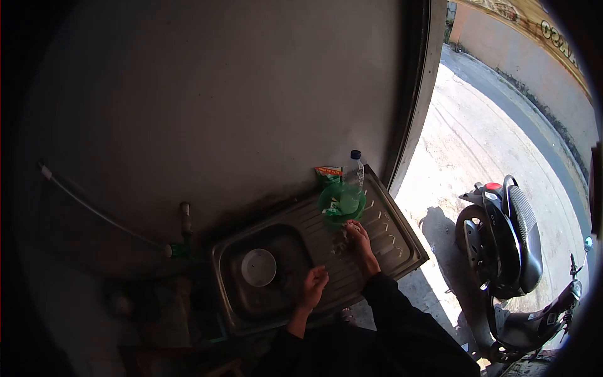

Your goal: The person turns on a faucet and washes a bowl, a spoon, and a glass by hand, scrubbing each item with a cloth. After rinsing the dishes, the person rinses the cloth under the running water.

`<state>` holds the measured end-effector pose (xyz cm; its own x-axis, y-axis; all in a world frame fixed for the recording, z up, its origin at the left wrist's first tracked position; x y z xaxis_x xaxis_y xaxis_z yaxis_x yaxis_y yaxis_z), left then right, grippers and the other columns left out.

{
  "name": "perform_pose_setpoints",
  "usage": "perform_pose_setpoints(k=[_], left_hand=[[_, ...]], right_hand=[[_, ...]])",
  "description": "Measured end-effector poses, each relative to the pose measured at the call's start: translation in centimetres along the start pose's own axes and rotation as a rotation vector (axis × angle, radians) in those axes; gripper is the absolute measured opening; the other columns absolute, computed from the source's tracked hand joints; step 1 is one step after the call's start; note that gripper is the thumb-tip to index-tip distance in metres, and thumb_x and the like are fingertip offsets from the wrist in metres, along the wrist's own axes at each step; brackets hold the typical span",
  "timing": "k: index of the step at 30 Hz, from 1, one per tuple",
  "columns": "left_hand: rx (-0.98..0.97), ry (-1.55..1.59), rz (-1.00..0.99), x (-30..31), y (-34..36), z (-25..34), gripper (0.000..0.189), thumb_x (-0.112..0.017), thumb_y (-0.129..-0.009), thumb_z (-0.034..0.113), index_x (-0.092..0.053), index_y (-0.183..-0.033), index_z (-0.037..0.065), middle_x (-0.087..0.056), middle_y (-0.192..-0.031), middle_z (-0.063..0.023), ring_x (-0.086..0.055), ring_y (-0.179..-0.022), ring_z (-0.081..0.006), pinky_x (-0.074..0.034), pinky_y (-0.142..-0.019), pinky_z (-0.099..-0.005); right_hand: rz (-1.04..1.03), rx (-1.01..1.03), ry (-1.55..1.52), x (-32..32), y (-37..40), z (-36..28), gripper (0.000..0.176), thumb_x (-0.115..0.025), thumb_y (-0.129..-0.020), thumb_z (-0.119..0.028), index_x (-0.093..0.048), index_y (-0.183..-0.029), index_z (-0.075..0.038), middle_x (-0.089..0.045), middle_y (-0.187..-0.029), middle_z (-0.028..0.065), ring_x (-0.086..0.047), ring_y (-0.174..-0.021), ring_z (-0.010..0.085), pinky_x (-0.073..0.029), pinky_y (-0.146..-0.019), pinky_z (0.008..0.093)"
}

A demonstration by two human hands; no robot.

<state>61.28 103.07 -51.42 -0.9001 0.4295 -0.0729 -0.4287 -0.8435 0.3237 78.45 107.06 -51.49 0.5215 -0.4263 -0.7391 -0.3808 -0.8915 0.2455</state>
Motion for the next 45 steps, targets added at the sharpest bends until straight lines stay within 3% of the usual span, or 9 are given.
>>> perform_pose_setpoints(k=[2, 6, 8, 10, 12, 18, 27, 38, 45], left_hand=[[0.071, 0.018, 0.047, -0.1, -0.5, 0.1, 0.032, -0.044, -0.077, 0.026, -0.040, -0.104, 0.009, -0.049, -0.092, -0.0026, -0.047, -0.080, -0.0109, -0.038, -0.069, -0.0265], [0.209, 0.860, -0.088, -1.8, -3.3, 1.2, 0.044, -0.035, -0.078, 0.039, -0.034, -0.109, 0.009, -0.046, -0.100, -0.0047, -0.044, -0.091, -0.0185, -0.035, -0.076, -0.0337], [0.177, 1.095, -0.195, -2.3, -4.3, 1.0, 0.044, -0.033, -0.078, 0.040, -0.035, -0.110, 0.009, -0.044, -0.103, -0.0057, -0.043, -0.094, -0.0210, -0.034, -0.078, -0.0357], [0.107, 0.975, -0.002, -1.4, -5.5, -1.6, 0.041, -0.035, -0.078, 0.034, -0.036, -0.109, 0.007, -0.043, -0.106, -0.0082, -0.041, -0.098, -0.0229, -0.035, -0.080, -0.0357], [0.076, 1.009, -0.009, -0.9, -5.5, -2.0, 0.039, -0.036, -0.078, 0.032, -0.038, -0.107, 0.005, -0.044, -0.104, -0.0089, -0.043, -0.095, -0.0229, -0.037, -0.080, -0.0333], [-0.024, 1.062, 0.097, 2.5, -2.4, -1.0, 0.032, -0.041, -0.078, 0.018, -0.038, -0.105, 0.002, -0.044, -0.103, -0.0084, -0.045, -0.093, -0.0211, -0.040, -0.079, -0.0292], [-0.184, 0.996, 0.235, 7.6, 4.2, 1.6, 0.035, -0.046, -0.075, 0.020, -0.037, -0.106, 0.005, -0.045, -0.102, -0.0056, -0.043, -0.094, -0.0157, -0.035, -0.080, -0.0318], [-0.183, 1.139, 0.334, 10.8, 8.5, 0.4, 0.036, -0.042, -0.077, 0.030, -0.040, -0.105, 0.009, -0.046, -0.101, -0.0059, -0.042, -0.095, -0.0178, -0.032, -0.081, -0.0366], [-0.195, 1.134, 0.445, 11.1, 9.5, -0.2, 0.035, -0.028, -0.081, 0.026, -0.037, -0.108, 0.005, -0.044, -0.107, -0.0071, -0.040, -0.100, -0.0202, -0.026, -0.087, -0.0359]], right_hand=[[-0.231, -0.250, -0.281, -2.3, 0.8, 0.1, 0.016, -0.044, -0.073, -0.004, -0.045, -0.088, -0.007, -0.047, -0.075, 0.0009, -0.047, -0.065, 0.0094, -0.039, -0.059, 0.0205], [-0.300, -0.285, -0.019, -2.7, 0.1, 2.9, 0.013, -0.043, -0.076, -0.010, -0.045, -0.089, -0.006, -0.049, -0.077, 0.0016, -0.049, -0.068, 0.0121, -0.039, -0.062, 0.0224], [-0.462, 0.270, 0.825, -3.8, 0.2, 2.9, 0.018, -0.045, -0.076, -0.016, -0.045, -0.089, -0.004, -0.049, -0.082, 0.0050, -0.049, -0.076, 0.0157, -0.039, -0.066, 0.0257], [-0.533, 0.304, 1.050, -5.3, 1.2, 1.2, 0.023, -0.048, -0.073, -0.017, -0.045, -0.091, -0.004, -0.048, -0.087, 0.0091, -0.048, -0.083, 0.0198, -0.038, -0.070, 0.0288], [-0.446, 0.674, 1.443, -6.4, 0.8, -0.9, 0.028, -0.053, -0.067, -0.015, -0.045, -0.092, -0.004, -0.046, -0.090, 0.0116, -0.047, -0.083, 0.0228, -0.038, -0.069, 0.0306], [0.378, 0.810, 1.358, -0.9, -9.4, -6.4, 0.054, -0.063, -0.055, -0.022, -0.039, -0.101, -0.004, -0.045, -0.094, 0.0135, -0.044, -0.086, 0.0284, -0.036, -0.072, 0.0367], [0.209, 0.362, 1.623, 0.0, -15.9, -3.5, 0.054, -0.064, -0.050, -0.030, -0.044, -0.094, -0.007, -0.051, -0.090, 0.0113, -0.049, -0.083, 0.0275, -0.038, -0.070, 0.0369], [-0.216, 0.592, 1.926, -2.7, -16.1, -0.5, 0.074, -0.068, -0.045, -0.030, -0.036, -0.106, -0.004, -0.047, -0.096, 0.0182, -0.043, -0.092, 0.0309, -0.035, -0.077, 0.0390], [-0.059, 0.516, 2.007, -5.7, -13.0, -0.5, 0.068, -0.068, -0.044, -0.027, -0.039, -0.101, -0.006, -0.052, -0.088, 0.0164, -0.048, -0.085, 0.0309, -0.036, -0.074, 0.0395]])
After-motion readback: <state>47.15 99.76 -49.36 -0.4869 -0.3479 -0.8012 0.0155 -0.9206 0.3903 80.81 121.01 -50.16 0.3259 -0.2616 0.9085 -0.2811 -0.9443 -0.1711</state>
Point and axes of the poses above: each hand's wrist, its own y-axis away from the middle knuckle, its own x-axis out of the back of the hand, z = x × y, the point moved 4 cm from there along -y, towards the middle knuckle
